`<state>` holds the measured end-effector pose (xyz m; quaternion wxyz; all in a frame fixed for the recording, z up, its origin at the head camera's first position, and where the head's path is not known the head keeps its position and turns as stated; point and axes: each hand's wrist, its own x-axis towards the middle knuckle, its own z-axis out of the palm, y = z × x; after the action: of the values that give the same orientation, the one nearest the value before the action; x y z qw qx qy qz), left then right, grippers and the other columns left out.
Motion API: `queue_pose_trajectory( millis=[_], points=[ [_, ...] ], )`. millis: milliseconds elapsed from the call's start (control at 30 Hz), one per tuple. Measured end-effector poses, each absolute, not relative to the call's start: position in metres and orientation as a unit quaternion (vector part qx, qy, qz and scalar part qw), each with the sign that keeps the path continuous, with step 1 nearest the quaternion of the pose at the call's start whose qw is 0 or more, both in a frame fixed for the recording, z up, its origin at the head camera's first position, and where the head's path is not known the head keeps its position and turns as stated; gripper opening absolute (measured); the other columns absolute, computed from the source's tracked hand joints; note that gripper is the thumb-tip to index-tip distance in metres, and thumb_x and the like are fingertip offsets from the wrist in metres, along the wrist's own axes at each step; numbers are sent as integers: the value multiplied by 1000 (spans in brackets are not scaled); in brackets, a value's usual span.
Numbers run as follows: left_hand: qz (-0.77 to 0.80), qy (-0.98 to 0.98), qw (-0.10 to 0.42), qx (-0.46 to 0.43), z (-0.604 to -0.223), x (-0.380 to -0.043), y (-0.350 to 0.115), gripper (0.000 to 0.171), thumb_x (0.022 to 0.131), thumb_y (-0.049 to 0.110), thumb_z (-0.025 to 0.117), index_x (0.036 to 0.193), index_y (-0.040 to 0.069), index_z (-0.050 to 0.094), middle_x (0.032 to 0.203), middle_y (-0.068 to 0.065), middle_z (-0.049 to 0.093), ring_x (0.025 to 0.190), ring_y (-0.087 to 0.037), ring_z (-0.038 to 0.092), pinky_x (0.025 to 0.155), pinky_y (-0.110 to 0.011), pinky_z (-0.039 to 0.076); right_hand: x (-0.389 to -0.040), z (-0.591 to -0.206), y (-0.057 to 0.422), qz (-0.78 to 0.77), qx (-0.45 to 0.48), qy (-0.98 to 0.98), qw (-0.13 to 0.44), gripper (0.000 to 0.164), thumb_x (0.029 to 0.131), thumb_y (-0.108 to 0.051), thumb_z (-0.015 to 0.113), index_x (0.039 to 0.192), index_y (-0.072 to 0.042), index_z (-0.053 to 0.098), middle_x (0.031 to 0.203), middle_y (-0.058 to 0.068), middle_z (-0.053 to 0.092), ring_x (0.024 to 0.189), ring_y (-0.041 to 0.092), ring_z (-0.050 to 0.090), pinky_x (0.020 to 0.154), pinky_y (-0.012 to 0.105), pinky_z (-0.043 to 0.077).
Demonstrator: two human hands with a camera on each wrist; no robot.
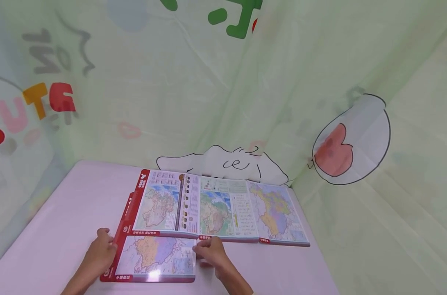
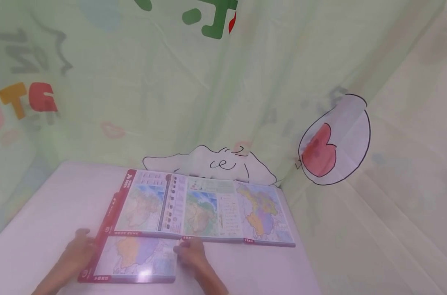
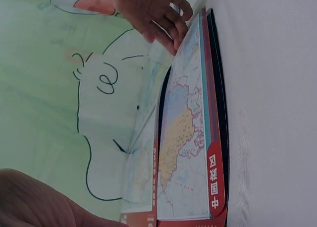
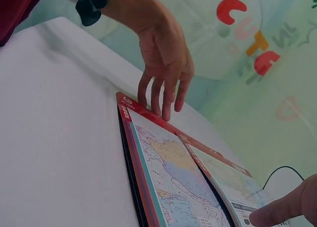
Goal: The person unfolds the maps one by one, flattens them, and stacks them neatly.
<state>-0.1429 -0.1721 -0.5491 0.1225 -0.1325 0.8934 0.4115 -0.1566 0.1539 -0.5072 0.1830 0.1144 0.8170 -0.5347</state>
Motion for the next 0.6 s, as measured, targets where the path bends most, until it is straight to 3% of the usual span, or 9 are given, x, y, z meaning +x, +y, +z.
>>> queue_pose_trajectory(
  millis=[200, 367, 600],
  points=[
    [431, 881, 129, -148, -546, -144, -180, 58, 104, 9, 64, 144, -25, 40, 130, -44, 61, 122, -58, 64, 101, -63, 60, -159, -500, 157, -559, 140, 782, 237, 31, 100, -13, 73, 118, 12, 68, 110, 16, 77, 97, 22, 74, 88, 44, 65],
    [438, 878, 127, -144, -538, -142, -176, 56, 102, 8, 68, 141, -26, 47, 127, -42, 64, 117, -54, 67, 100, -60, 61, -164, -495, 157, -580, 177, 750, 265, 24, 100, -13, 73, 115, 5, 67, 108, 13, 79, 97, 23, 71, 94, 47, 61],
    [432, 882, 115, -152, -533, -138, -173, 52, 100, 6, 69, 138, -26, 51, 121, -39, 68, 105, -43, 73, 98, -59, 62, -165, -503, 159, -606, 159, 732, 266, 9, 101, -10, 72, 106, -3, 67, 101, 6, 75, 94, 19, 70, 86, 39, 59]
  ],
)
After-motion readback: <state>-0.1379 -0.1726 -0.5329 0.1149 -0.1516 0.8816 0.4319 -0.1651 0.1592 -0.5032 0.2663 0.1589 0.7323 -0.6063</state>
